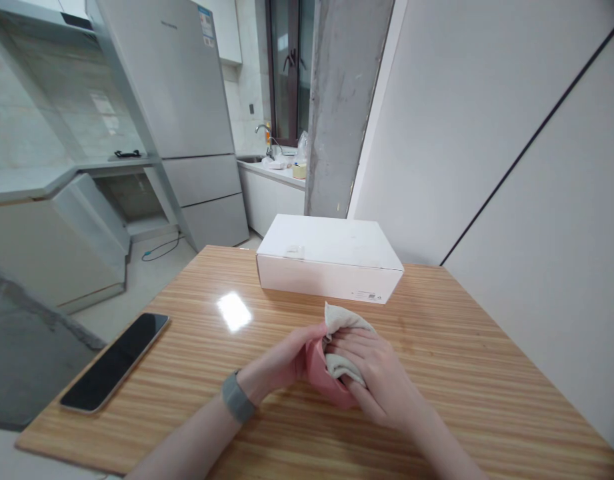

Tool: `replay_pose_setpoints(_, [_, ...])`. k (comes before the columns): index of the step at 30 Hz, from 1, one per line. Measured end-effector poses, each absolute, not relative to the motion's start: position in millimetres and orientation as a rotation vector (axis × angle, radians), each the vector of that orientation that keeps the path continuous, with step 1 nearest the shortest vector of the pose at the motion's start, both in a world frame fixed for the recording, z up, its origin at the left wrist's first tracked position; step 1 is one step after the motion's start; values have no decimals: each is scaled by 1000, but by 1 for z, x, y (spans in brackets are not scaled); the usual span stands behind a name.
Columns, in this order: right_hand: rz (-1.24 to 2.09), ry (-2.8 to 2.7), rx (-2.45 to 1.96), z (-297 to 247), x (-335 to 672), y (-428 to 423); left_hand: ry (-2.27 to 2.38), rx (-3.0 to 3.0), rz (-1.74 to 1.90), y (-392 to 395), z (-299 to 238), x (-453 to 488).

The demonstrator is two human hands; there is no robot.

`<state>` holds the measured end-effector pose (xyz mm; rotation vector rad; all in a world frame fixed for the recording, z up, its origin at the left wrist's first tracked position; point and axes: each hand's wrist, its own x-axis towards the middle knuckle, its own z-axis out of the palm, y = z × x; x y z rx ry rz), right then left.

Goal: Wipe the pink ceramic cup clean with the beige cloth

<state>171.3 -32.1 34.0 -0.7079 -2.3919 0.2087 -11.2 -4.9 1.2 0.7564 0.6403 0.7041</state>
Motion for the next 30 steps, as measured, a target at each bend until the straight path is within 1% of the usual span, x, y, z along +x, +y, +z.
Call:
replay_pose_setpoints(4, [217, -2363, -666, 30, 166, -33, 774, 940, 682, -3, 8, -23])
replay_pose_setpoints(9, [144, -2332, -755, 23, 162, -32, 908, 1169, 705, -1, 11, -21])
replay_pose_setpoints(15, [75, -2265, -813, 24, 161, -33, 886, 1156, 822, -1, 9, -14])
replay_pose_setpoints(23, [-11, -2193, -947, 22, 155, -35, 836, 1103, 892, -4, 3, -7])
replay_pose_setpoints(30, [-28, -2237, -950, 20, 156, -34, 915, 1175, 945, -3, 2, -8])
